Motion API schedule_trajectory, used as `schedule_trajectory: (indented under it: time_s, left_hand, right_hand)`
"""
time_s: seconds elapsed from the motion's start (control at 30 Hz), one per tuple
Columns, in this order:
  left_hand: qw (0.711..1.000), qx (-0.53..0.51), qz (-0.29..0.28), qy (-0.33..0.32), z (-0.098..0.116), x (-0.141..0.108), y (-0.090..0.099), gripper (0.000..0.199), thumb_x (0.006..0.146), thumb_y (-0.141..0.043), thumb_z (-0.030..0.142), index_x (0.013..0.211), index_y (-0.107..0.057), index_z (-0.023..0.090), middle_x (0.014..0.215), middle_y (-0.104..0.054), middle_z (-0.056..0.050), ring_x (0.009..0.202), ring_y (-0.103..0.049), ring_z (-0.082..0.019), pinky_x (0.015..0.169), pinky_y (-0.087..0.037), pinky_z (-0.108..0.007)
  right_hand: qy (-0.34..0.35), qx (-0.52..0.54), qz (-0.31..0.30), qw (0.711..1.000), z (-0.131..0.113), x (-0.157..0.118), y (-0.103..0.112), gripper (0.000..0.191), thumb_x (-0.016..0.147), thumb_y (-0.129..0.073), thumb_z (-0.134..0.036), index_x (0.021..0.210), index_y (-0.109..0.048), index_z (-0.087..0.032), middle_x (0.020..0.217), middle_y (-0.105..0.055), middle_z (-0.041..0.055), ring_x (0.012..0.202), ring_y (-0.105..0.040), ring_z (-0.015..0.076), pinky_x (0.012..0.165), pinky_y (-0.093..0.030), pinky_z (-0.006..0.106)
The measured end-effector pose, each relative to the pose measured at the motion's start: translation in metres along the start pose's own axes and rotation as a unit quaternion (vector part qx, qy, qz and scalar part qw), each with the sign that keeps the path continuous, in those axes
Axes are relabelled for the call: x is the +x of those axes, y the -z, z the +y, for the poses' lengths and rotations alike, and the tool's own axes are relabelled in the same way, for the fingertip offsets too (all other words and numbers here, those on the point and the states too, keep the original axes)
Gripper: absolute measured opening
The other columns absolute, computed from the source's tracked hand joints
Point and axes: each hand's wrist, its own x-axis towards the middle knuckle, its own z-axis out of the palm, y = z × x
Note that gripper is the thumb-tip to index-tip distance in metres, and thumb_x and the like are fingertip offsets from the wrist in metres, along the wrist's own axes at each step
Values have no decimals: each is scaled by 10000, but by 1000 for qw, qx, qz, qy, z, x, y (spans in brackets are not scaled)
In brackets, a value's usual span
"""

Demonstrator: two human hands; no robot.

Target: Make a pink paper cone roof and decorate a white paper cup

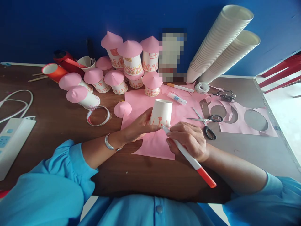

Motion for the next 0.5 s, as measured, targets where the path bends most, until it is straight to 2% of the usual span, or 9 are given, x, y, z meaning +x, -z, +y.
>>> schedule_trajectory:
  time_s: [0.13, 0.2, 0.3, 0.37, 0.5]
  left_hand:
    - [999, 6, -47, -5, 3, 0, -1, 415, 836, -807, 361, 1154, -595, 201, 1101, -701, -82, 1016, -649, -236, 882, -504, -378]
    - [999, 20, -49, 3, 3, 0, -1, 466, 791, -847, 367, 1138, -586, 198, 1047, -685, -66, 958, -644, -219, 824, -514, -354]
    - [998, 47, -21, 24, 0, -1, -1, 636, 689, -923, 362, 1194, -564, 223, 1001, -641, -29, 875, -604, -181, 727, -514, -306]
    - [998, 63, 12, 24, -3, -1, 0, 715, 642, -954, 344, 1223, -549, 249, 1038, -626, -23, 885, -585, -170, 708, -509, -285]
    - [998, 52, 31, 12, -3, 0, 0, 668, 683, -937, 318, 1204, -529, 231, 1110, -637, -47, 954, -609, -185, 783, -521, -308]
  right_hand:
    - [11, 19, -2, 1000, 0, -1, -2, 205, 881, -643, -81, 1063, -589, -157, 795, -674, 52, 668, -674, 180, 578, -602, 301]
    - [14, 28, -3, 999, -1, -1, -3, 211, 882, -643, -75, 1072, -588, -149, 804, -679, 60, 677, -678, 182, 587, -615, 307]
    - [15, 39, -5, 999, -3, -2, -4, 210, 890, -641, -77, 1082, -586, -143, 810, -681, 63, 683, -679, 179, 586, -621, 304]
    - [20, 44, -6, 999, -3, -1, -3, 194, 894, -641, -81, 1071, -588, -140, 800, -680, 65, 684, -679, 176, 585, -621, 297]
    - [24, 24, -2, 999, -2, 0, 0, 180, 905, -629, -99, 1066, -584, -166, 780, -677, 41, 656, -663, 162, 575, -611, 290]
